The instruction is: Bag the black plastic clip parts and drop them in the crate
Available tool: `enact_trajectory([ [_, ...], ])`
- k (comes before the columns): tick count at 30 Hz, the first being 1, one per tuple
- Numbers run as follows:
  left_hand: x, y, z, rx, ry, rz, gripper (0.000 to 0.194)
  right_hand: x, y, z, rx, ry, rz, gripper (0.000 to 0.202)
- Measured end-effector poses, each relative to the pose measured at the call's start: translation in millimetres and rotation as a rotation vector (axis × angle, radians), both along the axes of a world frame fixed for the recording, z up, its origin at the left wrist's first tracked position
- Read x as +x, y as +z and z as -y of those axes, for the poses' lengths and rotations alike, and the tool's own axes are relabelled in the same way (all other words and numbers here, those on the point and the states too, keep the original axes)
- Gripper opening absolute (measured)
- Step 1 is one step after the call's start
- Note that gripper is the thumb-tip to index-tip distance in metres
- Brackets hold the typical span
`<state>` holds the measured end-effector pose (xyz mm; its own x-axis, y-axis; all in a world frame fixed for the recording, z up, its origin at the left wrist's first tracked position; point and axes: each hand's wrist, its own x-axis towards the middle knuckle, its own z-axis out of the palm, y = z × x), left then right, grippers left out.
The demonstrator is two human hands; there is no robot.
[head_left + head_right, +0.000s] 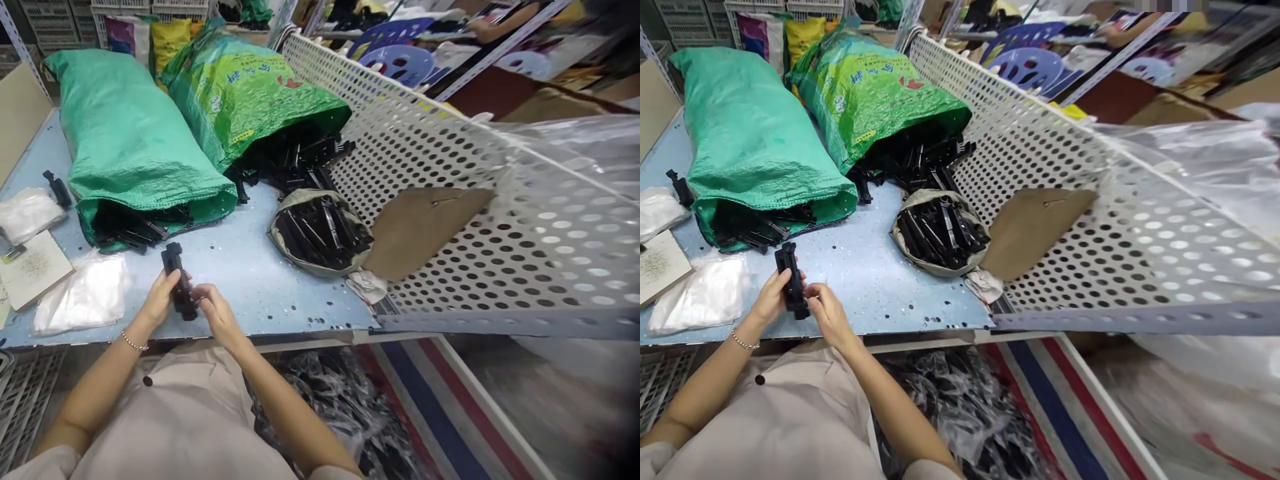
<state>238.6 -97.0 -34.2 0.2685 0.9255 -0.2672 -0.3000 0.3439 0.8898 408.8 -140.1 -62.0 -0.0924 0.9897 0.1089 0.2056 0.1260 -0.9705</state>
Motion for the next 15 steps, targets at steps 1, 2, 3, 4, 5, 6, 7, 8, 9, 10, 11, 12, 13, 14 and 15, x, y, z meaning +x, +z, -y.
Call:
enact_trajectory([
  [1, -4.1, 3.7, 4.0, -0.023, -0.003, -0.01, 0.05, -3.5, 8.7, -1.2, 0.021, -0.032, 0.047, 0.044],
  [2, -8.7, 7.0, 8.1, -0.029, -0.017, -0.034, 0.046, -5.6, 17.3, -6.4, 0.042, -0.077, 0.084, 0.046],
  [3, -13.0, 9.7, 12.3, -0.018, -0.038, -0.062, 0.043, -7.4, 25.3, -14.4, 0.058, -0.109, 0.114, 0.046],
  [4, -16.5, 11.5, 16.3, 0.006, -0.056, -0.094, 0.042, -9.3, 32.2, -24.0, 0.065, -0.107, 0.138, 0.046],
  [5, -19.0, 12.4, 19.8, 0.043, -0.063, -0.129, 0.042, -11.9, 37.7, -33.9, 0.061, -0.069, 0.151, 0.045],
  [6, -20.4, 12.7, 22.7, 0.094, -0.054, -0.169, 0.043, -15.4, 41.7, -43.2, 0.037, -0.014, 0.141, 0.044],
  [7, -21.0, 12.4, 24.8, 0.158, -0.032, -0.214, 0.046, -19.3, 44.3, -51.2, -0.015, 0.044, 0.103, 0.045],
  [8, -21.2, 11.7, 26.0, 0.224, -0.001, -0.259, 0.05, -23.4, 45.5, -57.1, -0.093, 0.094, 0.043, 0.047],
  [9, -21.4, 10.8, 26.4, 0.276, 0.029, -0.294, 0.052, -27.3, 45.8, -60.7, -0.179, 0.129, -0.025, 0.049],
  [10, -21.8, 9.8, 26.1, 0.297, 0.054, -0.312, 0.053, -30.5, 45.3, -61.7, -0.253, 0.154, -0.083, 0.051],
  [11, -22.7, 9.1, 25.3, 0.277, 0.074, -0.308, 0.051, -32.9, 44.5, -59.9, -0.291, 0.176, -0.11, 0.053],
  [12, -24.0, 8.8, 24.0, 0.22, 0.093, -0.28, 0.047, -34.5, 43.5, -55.3, -0.282, 0.206, -0.089, 0.054],
  [13, -25.5, 8.9, 22.6, 0.137, 0.109, -0.232, 0.043, -35.6, 42.3, -48.2, -0.222, 0.245, -0.018, 0.055],
  [14, -27.2, 9.5, 21.2, 0.048, 0.125, -0.176, 0.04, -36.3, 41.2, -39.0, -0.122, 0.289, 0.089, 0.056],
  [15, -28.7, 10.4, 19.8, -0.031, 0.133, -0.124, 0.039, -37.0, 39.9, -28.5, -0.007, 0.333, 0.216, 0.055],
])
